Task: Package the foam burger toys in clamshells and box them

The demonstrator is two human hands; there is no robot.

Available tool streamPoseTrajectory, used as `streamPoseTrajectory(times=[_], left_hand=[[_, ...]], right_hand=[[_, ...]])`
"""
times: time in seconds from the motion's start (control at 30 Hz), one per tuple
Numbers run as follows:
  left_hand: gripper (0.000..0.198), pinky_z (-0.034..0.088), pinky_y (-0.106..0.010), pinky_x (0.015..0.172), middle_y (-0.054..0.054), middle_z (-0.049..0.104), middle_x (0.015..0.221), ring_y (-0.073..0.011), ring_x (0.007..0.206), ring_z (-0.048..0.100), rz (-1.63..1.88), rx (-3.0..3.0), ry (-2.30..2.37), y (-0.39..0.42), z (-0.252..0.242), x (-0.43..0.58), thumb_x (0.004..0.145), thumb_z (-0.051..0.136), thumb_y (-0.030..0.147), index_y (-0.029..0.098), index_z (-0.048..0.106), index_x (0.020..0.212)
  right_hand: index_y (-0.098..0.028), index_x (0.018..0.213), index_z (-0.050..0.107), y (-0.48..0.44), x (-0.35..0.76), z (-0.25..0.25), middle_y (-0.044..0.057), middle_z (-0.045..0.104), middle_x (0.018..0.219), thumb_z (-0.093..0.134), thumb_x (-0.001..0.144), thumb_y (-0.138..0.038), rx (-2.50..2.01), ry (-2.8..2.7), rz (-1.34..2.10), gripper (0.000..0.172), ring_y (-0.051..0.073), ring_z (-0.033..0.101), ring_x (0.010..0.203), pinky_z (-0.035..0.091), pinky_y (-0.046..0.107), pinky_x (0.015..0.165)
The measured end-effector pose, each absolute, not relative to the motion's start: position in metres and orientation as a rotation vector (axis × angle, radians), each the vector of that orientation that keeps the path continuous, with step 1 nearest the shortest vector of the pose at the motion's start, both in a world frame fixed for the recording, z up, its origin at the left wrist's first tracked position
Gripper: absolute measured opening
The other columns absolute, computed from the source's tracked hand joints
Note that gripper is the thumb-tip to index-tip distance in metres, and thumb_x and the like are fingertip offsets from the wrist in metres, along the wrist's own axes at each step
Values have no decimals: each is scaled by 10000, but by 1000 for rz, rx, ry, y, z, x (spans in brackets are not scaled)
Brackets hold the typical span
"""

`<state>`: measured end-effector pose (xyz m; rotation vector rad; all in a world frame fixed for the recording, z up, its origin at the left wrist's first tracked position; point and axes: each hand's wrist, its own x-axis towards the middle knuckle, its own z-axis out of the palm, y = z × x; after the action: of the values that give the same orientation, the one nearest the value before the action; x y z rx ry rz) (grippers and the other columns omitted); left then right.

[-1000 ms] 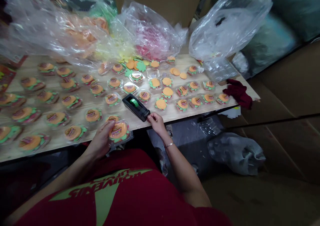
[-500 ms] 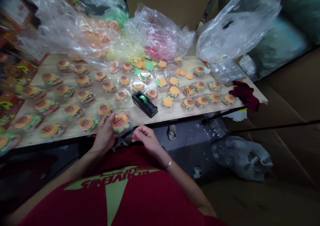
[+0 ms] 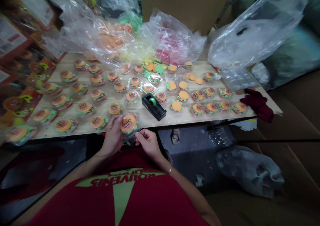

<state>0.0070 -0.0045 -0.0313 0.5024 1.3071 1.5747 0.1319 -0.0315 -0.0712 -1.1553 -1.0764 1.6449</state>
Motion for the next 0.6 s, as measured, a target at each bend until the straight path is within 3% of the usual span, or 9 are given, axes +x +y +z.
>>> streamPoseTrajectory(times=[0.07,0.13,0.2,0.27,0.3,0.5,0.6], left_hand=[[248,480,-205,636,38,621,717,-103,646,585,1540,447,1296,-4,-29,4,700,729,365,172,596,781],[253,500,-231,638,9,650,718,-132,660,612,1412,357,1244,-4,-26,2,691,735,352,159,611,797],[257,516,-260,624,-41,685,740,-171,681,642,1193,246,1150,-5,-25,-1,703,718,348,138,634,824],[255,519,-272,595,-79,708,763,-193,684,657,1013,161,1082,-7,-27,-2,728,685,354,124,652,832],[244,517,-271,578,-82,712,758,-191,668,657,975,135,1075,-9,-29,-2,740,668,354,123,657,819],[92,465,-220,534,-30,674,622,-129,551,603,1133,124,1185,-23,-54,-4,720,652,202,125,660,670],[94,492,-259,612,-54,706,691,-164,640,648,1183,97,1166,-31,-62,-11,723,645,215,133,689,714]], right_hand=[[-179,920,597,-32,134,-74,36,612,812,655,792,-465,-1242,-1175,1405,319,141,572,639,488,277,595],[-199,1101,578,-29,143,-74,77,593,996,702,771,-407,-1270,-1375,979,409,187,589,824,510,342,748],[-244,1092,621,-21,157,-68,66,595,996,706,788,-310,-1109,-1693,539,322,210,570,921,465,398,885],[-284,995,672,-10,169,-57,37,623,903,648,838,-196,-816,-2049,260,182,197,570,900,430,410,930],[-290,977,680,-5,172,-51,29,635,878,617,856,-149,-665,-2220,189,196,188,571,881,431,399,923],[-185,858,659,13,157,-10,80,634,811,540,871,-144,-211,-2792,170,127,219,570,778,493,383,737],[-213,991,665,17,150,0,109,650,937,578,869,-291,-200,-2789,480,169,238,603,856,526,357,706]])
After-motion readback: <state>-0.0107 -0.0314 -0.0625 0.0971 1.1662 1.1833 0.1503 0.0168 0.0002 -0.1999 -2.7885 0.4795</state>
